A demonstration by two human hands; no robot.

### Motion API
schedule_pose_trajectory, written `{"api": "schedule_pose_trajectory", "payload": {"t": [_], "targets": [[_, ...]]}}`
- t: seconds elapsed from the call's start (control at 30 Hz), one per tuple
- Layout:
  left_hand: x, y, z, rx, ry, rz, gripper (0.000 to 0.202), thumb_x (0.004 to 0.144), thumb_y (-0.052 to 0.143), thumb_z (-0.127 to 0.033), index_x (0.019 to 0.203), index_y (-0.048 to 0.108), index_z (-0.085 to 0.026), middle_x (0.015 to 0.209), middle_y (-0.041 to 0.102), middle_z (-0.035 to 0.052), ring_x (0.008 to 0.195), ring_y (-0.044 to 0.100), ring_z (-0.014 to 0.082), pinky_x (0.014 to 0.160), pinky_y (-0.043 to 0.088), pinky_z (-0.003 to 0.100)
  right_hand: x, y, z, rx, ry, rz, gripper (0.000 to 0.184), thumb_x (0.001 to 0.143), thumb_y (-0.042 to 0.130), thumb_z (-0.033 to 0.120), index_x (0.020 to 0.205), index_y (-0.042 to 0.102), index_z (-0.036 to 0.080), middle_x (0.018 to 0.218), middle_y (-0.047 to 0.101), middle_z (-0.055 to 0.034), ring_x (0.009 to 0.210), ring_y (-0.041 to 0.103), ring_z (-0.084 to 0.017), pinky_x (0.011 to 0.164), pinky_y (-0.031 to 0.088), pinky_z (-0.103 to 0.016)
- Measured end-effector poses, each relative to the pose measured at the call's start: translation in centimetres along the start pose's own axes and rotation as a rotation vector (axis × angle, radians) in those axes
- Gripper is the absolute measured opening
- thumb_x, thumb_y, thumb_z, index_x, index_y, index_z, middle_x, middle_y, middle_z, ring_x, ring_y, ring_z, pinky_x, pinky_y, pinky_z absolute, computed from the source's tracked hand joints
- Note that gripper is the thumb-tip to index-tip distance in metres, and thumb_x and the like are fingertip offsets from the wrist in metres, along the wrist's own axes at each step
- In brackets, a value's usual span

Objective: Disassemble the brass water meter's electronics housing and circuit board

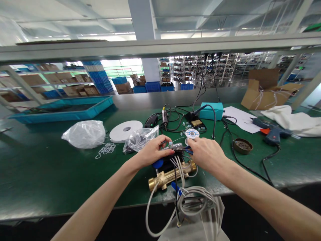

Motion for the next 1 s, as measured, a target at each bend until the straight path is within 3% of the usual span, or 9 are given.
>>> {"api": "schedule_pose_trajectory", "payload": {"t": [0.27, 0.4, 0.5, 0.6, 0.67, 0.77, 0.87, 0.93, 1.0], "targets": [[0.6, 0.2, 0.0, -0.036, 0.004, 0.067, 0.026, 0.086, 0.051, -0.042, 0.093, 0.057, -0.017, 0.08, 0.054, -0.0003, 0.073, 0.048, 0.0154, 0.066, 0.036, 0.027, 0.0, 1.6, -0.4, 0.033, 0.005, 0.021, 0.021, 0.087, 0.04, 0.022, 0.099, 0.058, 0.02, 0.092, 0.067, -0.0083, 0.078, 0.066, -0.023, 0.059, 0.044, -0.03], [1.3, -0.5, 0.2, -0.352, -0.218, 0.036, 0.034, 0.084, 0.052, -0.05, 0.09, 0.053, -0.017, 0.064, 0.043, -0.0044, 0.057, 0.039, 0.0106, 0.051, 0.03, 0.022, -0.5, 1.8, -0.5, 0.039, -0.014, -0.01, 0.02, 0.085, 0.042, 0.021, 0.099, 0.057, 0.019, 0.094, 0.065, -0.0085, 0.083, 0.064, -0.025, 0.06, 0.043, -0.031], [3.5, -0.9, 0.4, -0.473, -0.34, -0.018, 0.031, 0.086, 0.053, -0.046, 0.083, 0.049, -0.015, 0.058, 0.032, -0.0069, 0.048, 0.03, 0.007, 0.044, 0.022, 0.019, -1.2, 1.5, -0.9, 0.072, 0.005, -0.043, 0.02, 0.085, 0.047, 0.029, 0.099, 0.057, 0.02, 0.093, 0.064, -0.0074, 0.083, 0.063, -0.025, 0.059, 0.042, -0.031], [6.8, -0.5, 0.6, -0.514, -0.445, 0.009, 0.022, 0.088, 0.054, -0.029, 0.076, 0.05, -0.012, 0.062, 0.04, -0.004, 0.046, 0.032, 0.0046, 0.041, 0.023, 0.017, -1.9, 1.2, -1.6, 0.109, 0.047, -0.058, 0.02, 0.086, 0.047, 0.033, 0.098, 0.057, 0.022, 0.089, 0.063, -0.0056, 0.08, 0.063, -0.024, 0.056, 0.038, -0.03], [9.1, 0.1, 0.6, -0.531, -0.516, 0.022, 0.017, 0.089, 0.053, -0.022, 0.078, 0.052, -0.009, 0.068, 0.05, -0.0001, 0.048, 0.04, 0.0048, 0.042, 0.029, 0.017, -2.4, 1.2, -2.0, 0.118, 0.072, -0.04, 0.018, 0.085, 0.047, 0.034, 0.094, 0.057, 0.022, 0.087, 0.063, -0.005, 0.079, 0.063, -0.024, 0.055, 0.034, -0.029], [11.4, 0.9, 0.5, -0.548, -0.558, 0.015, 0.019, 0.091, 0.051, -0.025, 0.097, 0.055, -0.008, 0.092, 0.061, 0.009, 0.066, 0.058, 0.0111, 0.055, 0.048, 0.022, -2.9, 1.6, -2.8, 0.133, 0.123, 0.009, 0.015, 0.084, 0.048, 0.032, 0.091, 0.057, 0.022, 0.087, 0.064, -0.0046, 0.078, 0.064, -0.024, 0.055, 0.031, -0.029], [11.7, 1.1, 0.2, -0.525, -0.556, -0.002, 0.049, 0.085, 0.059, -0.04, 0.121, 0.047, -0.009, 0.129, 0.047, 0.0229, 0.098, 0.061, 0.0258, 0.071, 0.054, 0.033, -3.2, 2.2, -3.4, 0.157, 0.167, 0.056, 0.013, 0.085, 0.046, 0.03, 0.087, 0.056, 0.022, 0.086, 0.064, -0.0041, 0.077, 0.064, -0.024, 0.054, 0.029, -0.029], [10.8, 0.7, 0.1, -0.485, -0.532, -0.021, 0.065, 0.079, 0.063, -0.049, 0.129, 0.043, -0.012, 0.141, 0.036, 0.0239, 0.112, 0.054, 0.0337, 0.079, 0.052, 0.04, -3.1, 2.5, -3.6, 0.166, 0.175, 0.069, 0.014, 0.085, 0.044, 0.031, 0.084, 0.055, 0.022, 0.084, 0.064, -0.0041, 0.076, 0.063, -0.024, 0.054, 0.029, -0.03], [9.1, 0.1, 0.0, -0.447, -0.482, -0.035, 0.063, 0.079, 0.06, -0.053, 0.128, 0.046, -0.015, 0.141, 0.039, 0.0193, 0.118, 0.05, 0.0342, 0.087, 0.049, 0.043, -2.7, 2.5, -3.4, 0.182, 0.15, 0.057, 0.015, 0.084, 0.044, 0.032, 0.084, 0.056, 0.022, 0.085, 0.064, -0.0039, 0.077, 0.063, -0.024, 0.055, 0.031, -0.03]]}}
Point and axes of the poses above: each hand's wrist, its own x-axis towards the middle knuckle, its own y-axis out of the palm, z = x × y, the point moved 3 cm from there along x, towards the middle knuckle
